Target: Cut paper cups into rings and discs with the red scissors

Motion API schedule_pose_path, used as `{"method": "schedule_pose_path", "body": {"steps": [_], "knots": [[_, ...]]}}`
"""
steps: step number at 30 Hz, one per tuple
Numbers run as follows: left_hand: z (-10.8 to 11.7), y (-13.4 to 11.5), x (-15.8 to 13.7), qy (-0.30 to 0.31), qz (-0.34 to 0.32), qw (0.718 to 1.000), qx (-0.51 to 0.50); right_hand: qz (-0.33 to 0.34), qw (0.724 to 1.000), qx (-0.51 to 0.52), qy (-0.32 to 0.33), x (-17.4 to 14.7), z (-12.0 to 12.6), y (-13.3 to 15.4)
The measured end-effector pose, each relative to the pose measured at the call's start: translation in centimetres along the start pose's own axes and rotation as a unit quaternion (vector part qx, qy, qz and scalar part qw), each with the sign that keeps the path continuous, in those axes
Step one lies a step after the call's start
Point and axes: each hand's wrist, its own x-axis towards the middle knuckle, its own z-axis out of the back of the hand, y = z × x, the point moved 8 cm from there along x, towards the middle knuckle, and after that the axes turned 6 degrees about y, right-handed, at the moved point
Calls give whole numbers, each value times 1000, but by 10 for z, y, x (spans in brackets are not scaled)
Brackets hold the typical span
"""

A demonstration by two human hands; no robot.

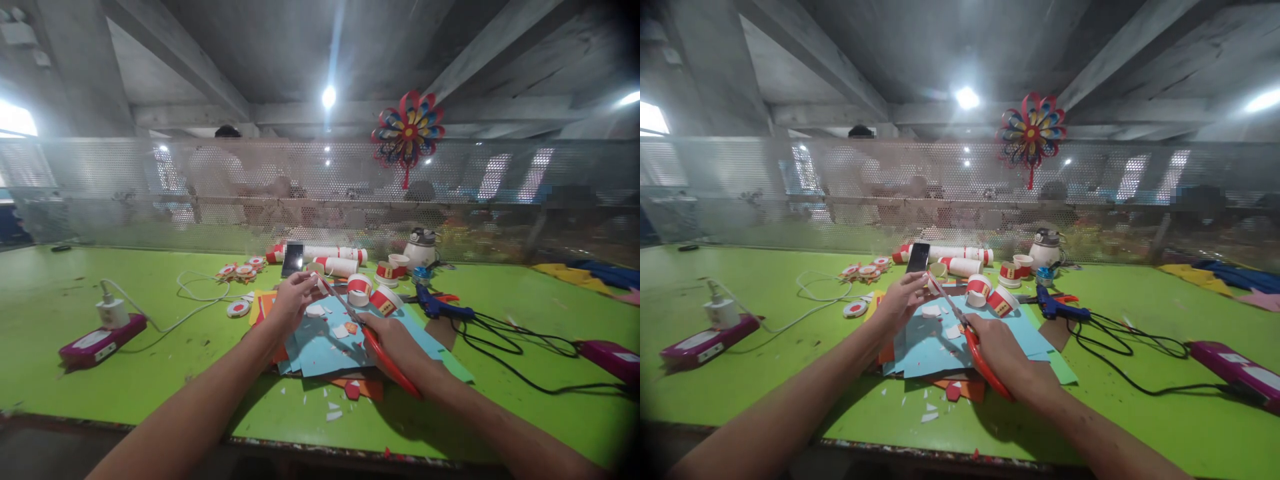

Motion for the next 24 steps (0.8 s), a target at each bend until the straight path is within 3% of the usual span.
{"method": "schedule_pose_path", "body": {"steps": [18, 24], "knots": [[1, -4, 3, 38, 59, 997, -26, 29, 1000, 0, -7, 1, 6, 2], [3, -5, 5, 33, 50, 998, -7, 54, 997, 52, -1, 3, 8, 2]]}}
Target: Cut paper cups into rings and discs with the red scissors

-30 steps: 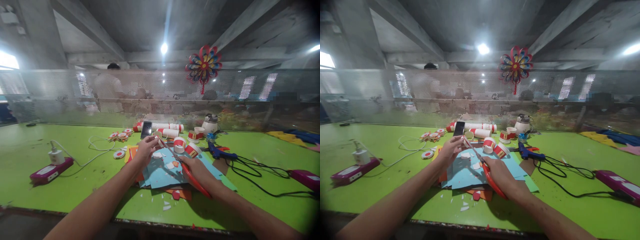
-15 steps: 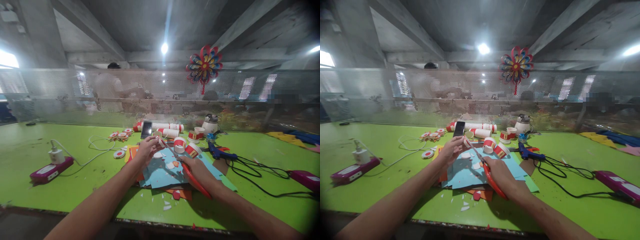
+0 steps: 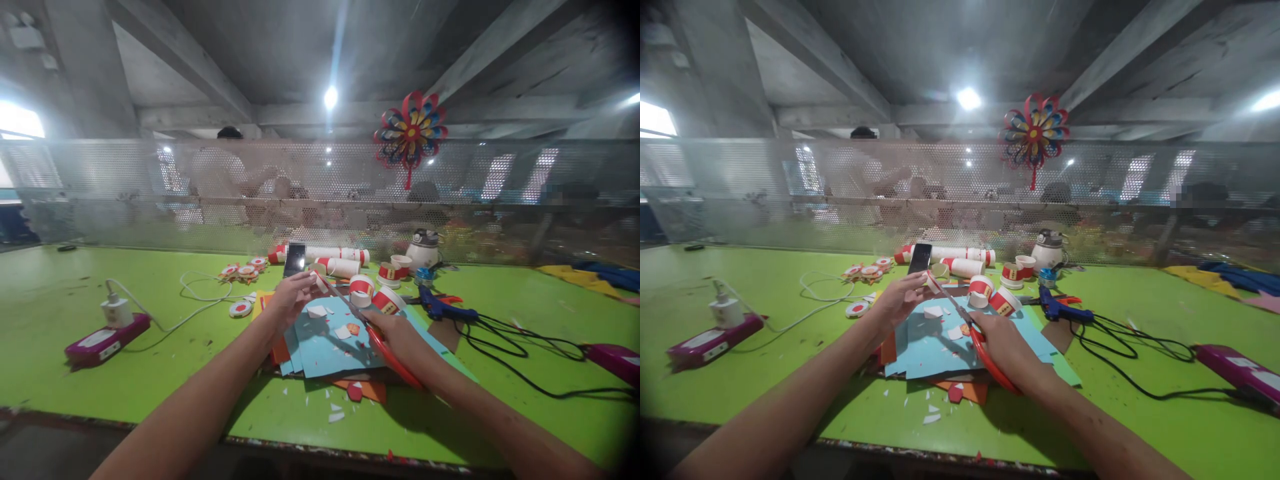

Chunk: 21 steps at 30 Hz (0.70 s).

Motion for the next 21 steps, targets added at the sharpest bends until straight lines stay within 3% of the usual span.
{"method": "schedule_pose_path", "body": {"steps": [10, 21], "knots": [[-8, 2, -2, 22, -42, 999, -6, -1, 1000, 14, -3, -1, 2, -1], [-9, -1, -5, 21, -66, 998, -2, -50, 997, -54, 0, -6, 2, 10]]}}
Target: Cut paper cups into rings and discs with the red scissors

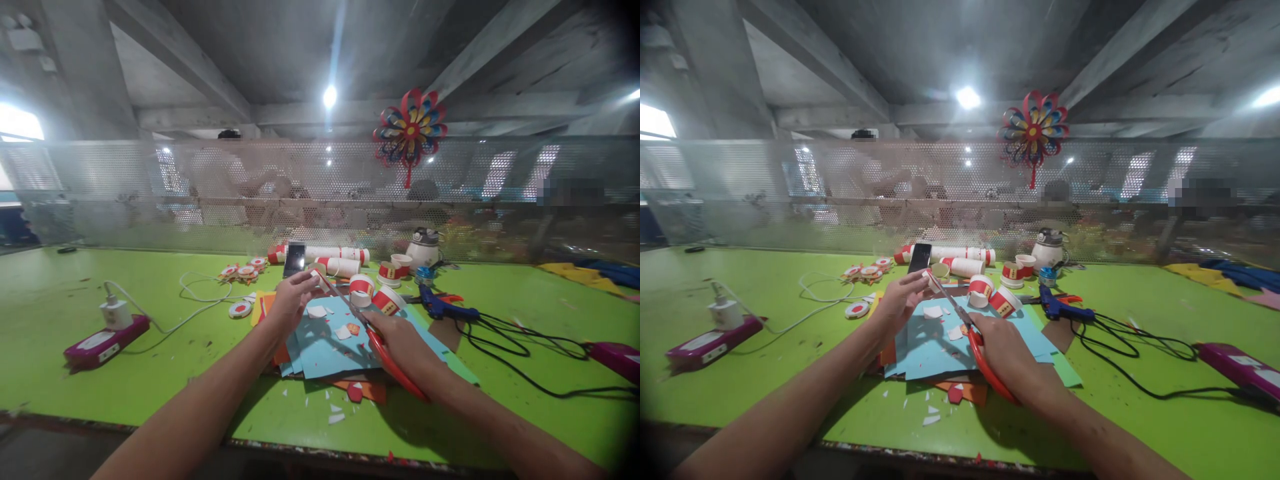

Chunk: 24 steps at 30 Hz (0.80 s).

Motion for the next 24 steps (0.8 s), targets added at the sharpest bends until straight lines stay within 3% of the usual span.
{"method": "schedule_pose_path", "body": {"steps": [8, 14, 19, 24], "knots": [[-6, -4, -3, 8, -10, 1000, -4, 10, 1000, 9, 3, -3, -2, 5], [-12, -14, -7, -5, -21, 1000, -17, 21, 999, -3, -27, -8, 4, 9], [-18, -33, -10, -12, -70, 997, -17, 69, 995, 1, -75, -12, 12, 15], [-21, -36, -10, -5, -76, 997, -13, 64, 995, -4, -75, -12, 13, 16]]}}
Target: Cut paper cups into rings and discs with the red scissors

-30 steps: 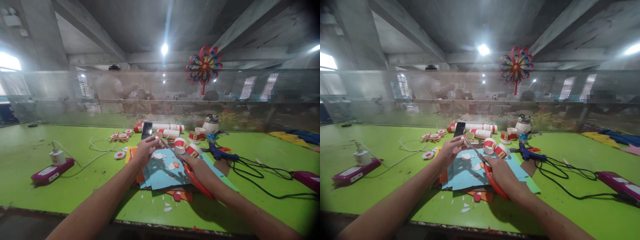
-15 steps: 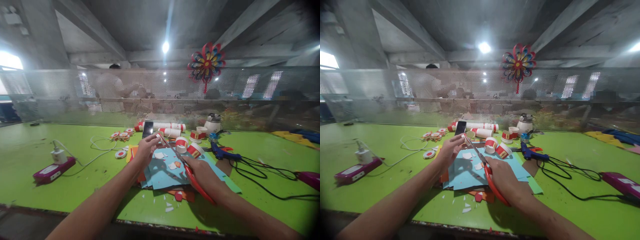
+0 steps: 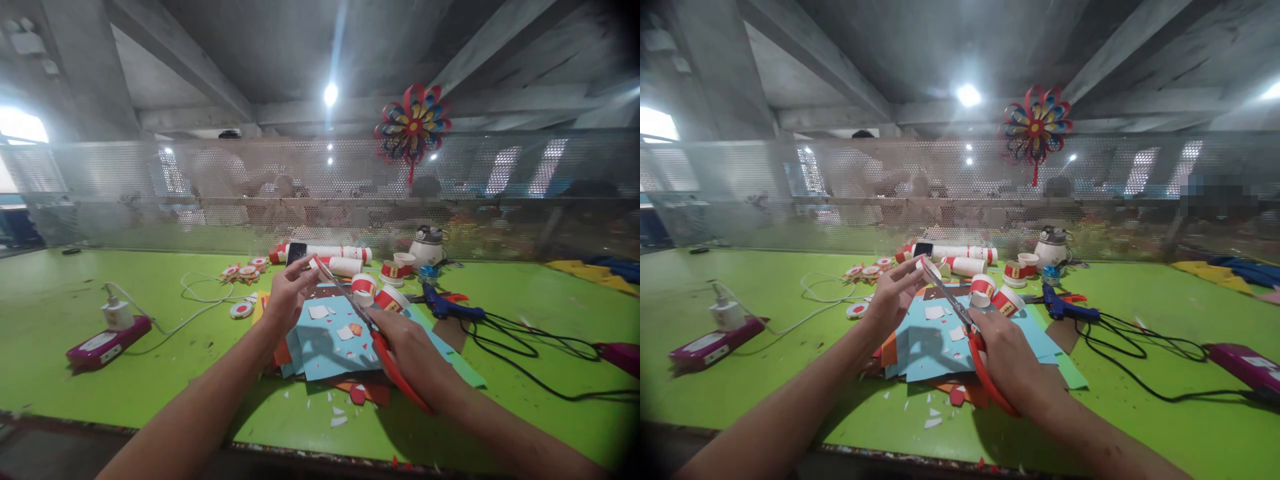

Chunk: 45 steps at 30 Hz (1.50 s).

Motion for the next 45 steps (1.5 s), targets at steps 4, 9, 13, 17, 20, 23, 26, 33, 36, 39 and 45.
{"method": "schedule_pose_path", "body": {"steps": [4, 9, 13, 17, 20, 23, 26, 33, 36, 39, 45], "knots": [[3, 3, -1, -9, 5, 1000, 6, -4, 1000, -19, -10, -1, 1, -2], [2, 7, -2, -5, 25, 1000, -4, 0, 999, -40, -19, -2, 2, -4], [1, 7, -2, -8, 24, 1000, -8, 1, 999, -40, -17, -2, 4, 1], [3, 9, -1, -11, 26, 1000, -10, -4, 999, -44, -16, -1, 4, 2], [4, 11, -1, -10, 29, 999, -8, -9, 999, -52, -11, 0, 1, -1], [3, 12, 0, -6, 35, 999, -10, -14, 998, -56, -9, 1, -1, -3], [3, 13, 0, -4, 42, 999, -18, -15, 998, -54, -7, 2, -2, -5], [10, 16, 3, 1, 49, 999, -5, -5, 999, -37, 0, 5, -8, -12], [11, 16, 3, -5, 40, 999, 5, -3, 1000, -28, 8, 6, -10, -14], [11, 15, 2, -9, 29, 999, 12, -14, 999, -37, 10, 5, -10, -15], [9, 17, 1, -11, 26, 1000, 8, -21, 999, -44, 16, 6, -9, -13]]}}
